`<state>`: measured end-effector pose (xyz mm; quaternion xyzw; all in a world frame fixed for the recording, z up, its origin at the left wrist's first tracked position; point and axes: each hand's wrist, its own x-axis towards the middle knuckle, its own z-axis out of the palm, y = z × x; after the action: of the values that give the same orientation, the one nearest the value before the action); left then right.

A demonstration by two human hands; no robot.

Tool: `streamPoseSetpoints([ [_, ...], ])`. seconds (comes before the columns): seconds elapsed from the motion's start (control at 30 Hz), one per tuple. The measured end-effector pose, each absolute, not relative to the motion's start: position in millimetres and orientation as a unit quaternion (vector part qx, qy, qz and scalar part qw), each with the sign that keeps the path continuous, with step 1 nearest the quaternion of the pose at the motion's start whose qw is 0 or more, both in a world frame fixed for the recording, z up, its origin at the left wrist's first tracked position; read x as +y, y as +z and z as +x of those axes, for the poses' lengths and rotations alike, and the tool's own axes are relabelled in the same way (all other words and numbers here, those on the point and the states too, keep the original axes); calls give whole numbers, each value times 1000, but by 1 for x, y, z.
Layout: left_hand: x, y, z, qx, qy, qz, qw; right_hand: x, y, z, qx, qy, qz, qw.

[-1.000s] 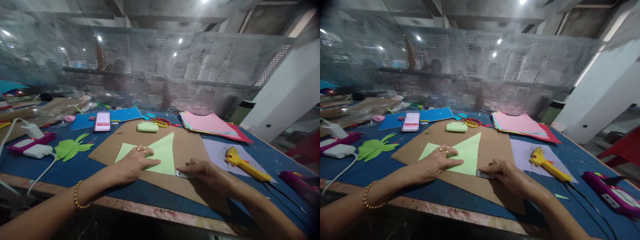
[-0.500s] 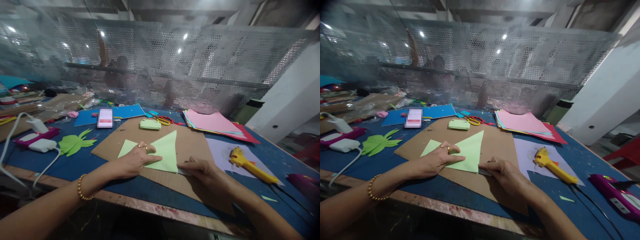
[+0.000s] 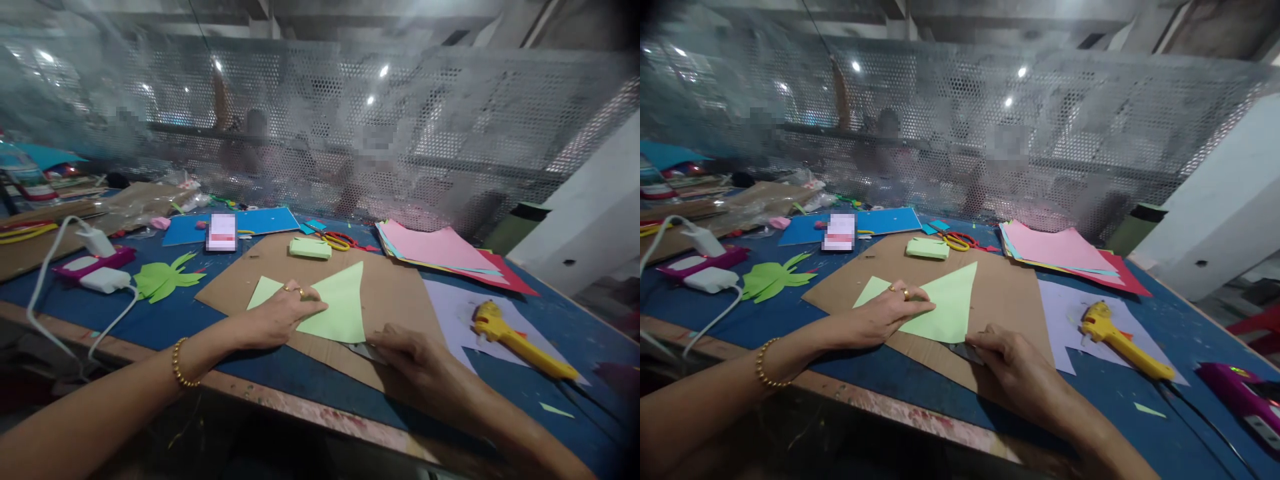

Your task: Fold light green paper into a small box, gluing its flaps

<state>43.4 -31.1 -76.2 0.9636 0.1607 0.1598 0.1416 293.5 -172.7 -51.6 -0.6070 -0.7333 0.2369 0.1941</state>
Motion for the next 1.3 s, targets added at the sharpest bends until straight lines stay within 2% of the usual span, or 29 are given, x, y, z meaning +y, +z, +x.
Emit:
streamPoseSetpoints([
  [0.37, -22, -74, 43, 192, 160, 936, 247, -163, -52, 278, -725, 271, -593, 220],
  [0.83, -27, -76, 45, 196, 179, 937, 229, -159, -54, 271, -735, 249, -591, 218],
  [1.3, -14, -82, 43, 182, 182, 924, 281, -146, -60, 256, -715, 283, -594, 237],
])
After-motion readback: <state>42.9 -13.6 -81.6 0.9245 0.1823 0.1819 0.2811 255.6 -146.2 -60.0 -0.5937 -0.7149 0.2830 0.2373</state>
